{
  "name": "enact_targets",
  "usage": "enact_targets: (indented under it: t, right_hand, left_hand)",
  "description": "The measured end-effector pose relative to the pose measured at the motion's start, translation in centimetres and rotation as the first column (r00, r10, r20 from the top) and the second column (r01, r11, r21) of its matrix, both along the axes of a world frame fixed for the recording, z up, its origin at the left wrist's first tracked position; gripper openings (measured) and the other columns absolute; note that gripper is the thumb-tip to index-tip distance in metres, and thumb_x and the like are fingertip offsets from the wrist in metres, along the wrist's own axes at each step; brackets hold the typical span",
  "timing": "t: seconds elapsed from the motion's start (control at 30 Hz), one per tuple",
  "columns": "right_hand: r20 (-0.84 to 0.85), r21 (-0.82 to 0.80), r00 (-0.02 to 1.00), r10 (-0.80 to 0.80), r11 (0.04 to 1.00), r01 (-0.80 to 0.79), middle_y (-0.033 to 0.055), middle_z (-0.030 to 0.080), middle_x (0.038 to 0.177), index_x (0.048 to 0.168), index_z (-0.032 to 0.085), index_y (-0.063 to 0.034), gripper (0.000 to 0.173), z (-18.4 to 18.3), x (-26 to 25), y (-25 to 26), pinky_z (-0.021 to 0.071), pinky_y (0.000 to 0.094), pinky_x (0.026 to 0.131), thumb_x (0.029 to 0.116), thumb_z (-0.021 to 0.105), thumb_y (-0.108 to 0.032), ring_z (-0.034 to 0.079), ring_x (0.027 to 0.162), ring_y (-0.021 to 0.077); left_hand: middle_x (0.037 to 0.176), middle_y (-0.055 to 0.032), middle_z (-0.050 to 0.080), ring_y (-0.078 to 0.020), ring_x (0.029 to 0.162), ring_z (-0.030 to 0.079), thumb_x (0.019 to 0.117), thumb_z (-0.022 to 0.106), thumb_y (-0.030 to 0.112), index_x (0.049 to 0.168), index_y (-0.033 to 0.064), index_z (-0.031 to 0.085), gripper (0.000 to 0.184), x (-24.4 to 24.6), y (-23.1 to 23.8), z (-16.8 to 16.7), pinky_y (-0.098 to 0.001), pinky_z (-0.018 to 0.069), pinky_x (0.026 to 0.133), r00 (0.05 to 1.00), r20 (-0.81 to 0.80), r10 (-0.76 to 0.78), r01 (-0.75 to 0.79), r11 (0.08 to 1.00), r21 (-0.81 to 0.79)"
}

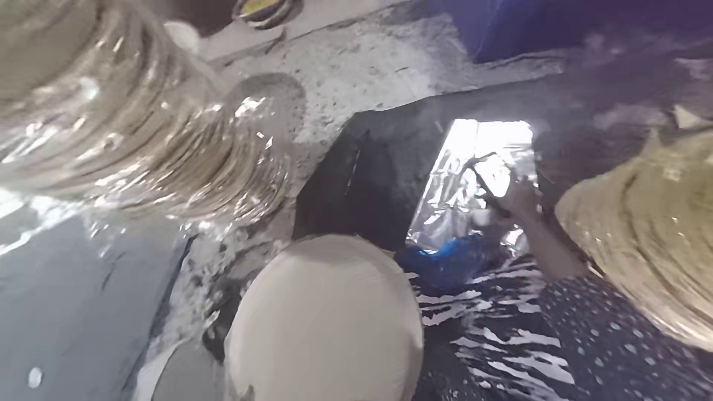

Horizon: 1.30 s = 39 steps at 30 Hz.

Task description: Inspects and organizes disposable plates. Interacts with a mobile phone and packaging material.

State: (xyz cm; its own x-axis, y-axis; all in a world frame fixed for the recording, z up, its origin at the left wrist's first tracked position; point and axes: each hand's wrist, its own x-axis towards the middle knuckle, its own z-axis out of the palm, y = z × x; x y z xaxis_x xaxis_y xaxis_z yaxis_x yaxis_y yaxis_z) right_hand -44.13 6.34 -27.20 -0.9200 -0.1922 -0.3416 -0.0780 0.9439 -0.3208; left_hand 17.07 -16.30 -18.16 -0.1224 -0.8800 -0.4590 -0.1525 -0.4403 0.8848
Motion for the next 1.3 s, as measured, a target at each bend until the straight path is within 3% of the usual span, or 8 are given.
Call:
enact_targets:
  t: [0.33, 0.53, 0.7, 0.9, 1.0, 1.07, 1.13, 1.3]
  right_hand:
    - [0.15, -0.219, 0.988, -0.024, 0.974, 0.057, 0.0421, 0.044, 0.142, 0.158, 0.027, -0.0017, 0.102, 3.3, -3.7, 1.4, 0.0359, 0.0714, 0.104, 0.0781, 0.089, -0.013, 0.046, 0.13, 0.0566]
    - [0.251, -0.234, 0.868, 0.429, 0.897, -0.376, 0.028, 0.065, 0.119, 0.155, 0.031, -0.0121, 0.096, 8.6, -3.1, -6.5, 0.0525, 0.0621, 0.08, 0.0779, 0.087, -0.003, 0.066, 0.097, 0.0431]
    - [-0.319, -0.17, 0.236, 0.918, 0.189, -0.967, 0.0275, 0.061, 0.135, 0.143, 0.053, 0.0018, 0.093, 4.0, -3.4, -17.4, 0.0375, 0.0682, 0.105, 0.0638, 0.092, -0.028, 0.057, 0.125, 0.048]
    - [-0.17, 0.287, -0.448, 0.878, -0.39, -0.875, 0.0092, 0.057, 0.146, 0.149, 0.053, -0.0254, 0.085, 1.1, -3.0, -29.6, 0.0317, 0.0601, 0.112, 0.0739, 0.084, 0.001, 0.05, 0.134, 0.0388]
    - [-0.139, 0.216, -0.443, 0.885, -0.41, -0.886, 0.0093, 0.059, 0.145, 0.144, 0.059, -0.0181, 0.066, 1.0, -2.7, -31.8, 0.0308, 0.0571, 0.115, 0.0857, 0.066, 0.012, 0.051, 0.136, 0.0356]
    - [-0.049, 0.236, -0.423, 0.905, -0.401, -0.885, 0.0104, 0.052, 0.152, 0.151, 0.051, -0.0214, 0.069, 1.5, -2.4, -31.8, 0.0246, 0.06, 0.119, 0.0907, 0.062, 0.01, 0.043, 0.143, 0.0379]
    - [-0.04, 0.264, -0.367, 0.929, -0.344, -0.901, 0.0128, 0.045, 0.158, 0.157, 0.043, -0.0237, 0.078, 2.3, -2.3, -30.9, 0.0199, 0.0618, 0.119, 0.0896, 0.064, 0.009, 0.035, 0.148, 0.0399]
    - [-0.378, 0.013, 0.308, 0.873, 0.338, -0.941, 0.0213, 0.043, 0.157, 0.145, 0.056, -0.0089, 0.068, 2.9, 0.2, -21.4, 0.0295, 0.0697, 0.111, 0.0819, 0.079, -0.002, 0.039, 0.145, 0.0442]
  left_hand:
    - [0.095, 0.0162, 0.065, 0.008, 0.084, 0.065, 0.0699, 0.086, 0.048, 0.137, 0.0067, 0.037, 0.093, -0.6, -0.8, -0.6, -0.0154, 0.0562, 0.075, 1.0, 0.024, -0.009, 0.008, 0.999, 0.034]
    - [0.11, 0.0021, 0.066, 0.0034, 0.097, 0.065, 0.0863, 0.076, 0.032, 0.142, -0.0062, 0.028, 0.083, -1.8, -1.2, -0.9, -0.0174, 0.0556, 0.084, 0.996, -0.073, -0.044, 0.043, 0.999, -0.021]
    - [0.108, 0.0078, 0.067, 0.0076, 0.099, 0.064, 0.083, 0.076, 0.047, 0.137, -0.0101, 0.036, 0.089, -3.4, -0.6, -0.1, -0.0161, 0.0532, 0.09, 0.998, 0.038, -0.054, 0.058, 0.991, -0.117]
    - [0.107, 0.0083, 0.071, 0.0035, 0.099, 0.068, 0.0597, 0.093, 0.05, 0.135, 0.0013, 0.038, 0.106, -4.4, -3.5, 1.4, -0.02, 0.0561, 0.091, 1.0, 0.009, 0.026, -0.027, 0.984, 0.177]
    - [0.107, 0.0094, 0.071, 0.0037, 0.097, 0.069, 0.0574, 0.096, 0.039, 0.136, 0.0044, 0.039, 0.103, -6.5, -4.0, 2.9, -0.0204, 0.0563, 0.091, 0.973, 0.099, 0.206, -0.227, 0.923, 0.311]
    - [0.122, -0.0022, 0.07, -0.0058, 0.112, 0.067, 0.0836, 0.083, 0.031, 0.141, -0.0083, 0.036, 0.083, 1.0, -1.8, -3.0, -0.0263, 0.0549, 0.097, 0.961, -0.271, -0.059, 0.063, 0.998, 0.006]
    - [0.108, 0.008, 0.071, 0.0029, 0.1, 0.067, 0.0749, 0.086, 0.048, 0.131, -0.0025, 0.047, 0.085, 0.4, -1.7, -2.9, -0.0203, 0.0551, 0.088, 0.989, -0.11, -0.094, 0.092, 0.995, -0.026]
    - [0.095, 0.0116, 0.07, 0.0055, 0.087, 0.068, 0.0497, 0.097, 0.046, 0.125, 0.003, 0.044, 0.102, -5.5, -3.9, 2.4, -0.0178, 0.0577, 0.08, 0.999, 0.031, -0.03, 0.022, 0.973, 0.231]
